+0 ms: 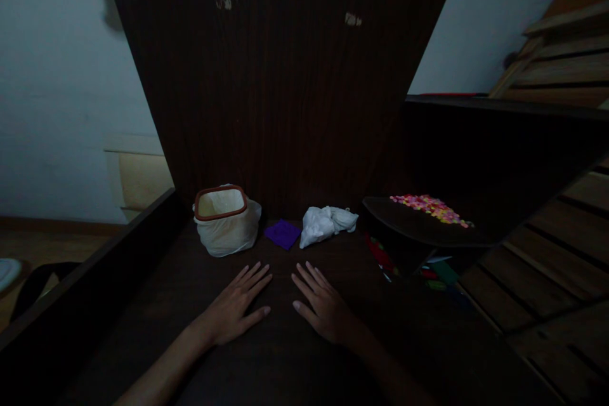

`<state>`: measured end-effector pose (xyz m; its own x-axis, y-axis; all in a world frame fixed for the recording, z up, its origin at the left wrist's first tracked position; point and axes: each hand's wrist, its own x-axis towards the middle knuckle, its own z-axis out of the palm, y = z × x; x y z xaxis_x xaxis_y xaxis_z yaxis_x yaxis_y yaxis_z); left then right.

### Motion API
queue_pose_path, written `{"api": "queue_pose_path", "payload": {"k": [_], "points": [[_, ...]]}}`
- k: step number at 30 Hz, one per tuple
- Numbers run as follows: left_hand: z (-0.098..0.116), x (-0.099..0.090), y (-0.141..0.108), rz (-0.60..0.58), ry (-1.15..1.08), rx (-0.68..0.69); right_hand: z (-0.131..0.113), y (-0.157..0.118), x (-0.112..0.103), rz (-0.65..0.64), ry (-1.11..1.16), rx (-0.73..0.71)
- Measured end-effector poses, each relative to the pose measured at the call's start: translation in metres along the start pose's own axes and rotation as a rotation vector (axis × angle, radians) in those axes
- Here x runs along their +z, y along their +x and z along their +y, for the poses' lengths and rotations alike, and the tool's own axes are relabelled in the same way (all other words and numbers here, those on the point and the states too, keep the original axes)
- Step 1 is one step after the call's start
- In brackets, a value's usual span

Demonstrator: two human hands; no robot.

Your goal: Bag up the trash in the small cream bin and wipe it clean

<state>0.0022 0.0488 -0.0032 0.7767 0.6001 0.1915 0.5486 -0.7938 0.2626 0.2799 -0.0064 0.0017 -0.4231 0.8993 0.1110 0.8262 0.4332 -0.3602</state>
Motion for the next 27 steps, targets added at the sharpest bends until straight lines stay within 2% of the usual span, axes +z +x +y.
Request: {"api": "queue_pose_path", "payload": {"k": [11,19,27], "points": [[0.0026,-0.0063,0.0012,-0.027,-0.011,-0.017,0.0046,0.0015,0.0048,0.017,0.012,0.002],[-0.0004,-0.0035,0.0007,0.001,-0.022,0.006,0.0023,0.0014,0.0026,0.017,0.028,0.01],[0.0007,-0.0035,0.0016,-0.023,-0.02,-0.017,0.0025,0.0015,0.0036,0.018,0.017,0.01]]}}
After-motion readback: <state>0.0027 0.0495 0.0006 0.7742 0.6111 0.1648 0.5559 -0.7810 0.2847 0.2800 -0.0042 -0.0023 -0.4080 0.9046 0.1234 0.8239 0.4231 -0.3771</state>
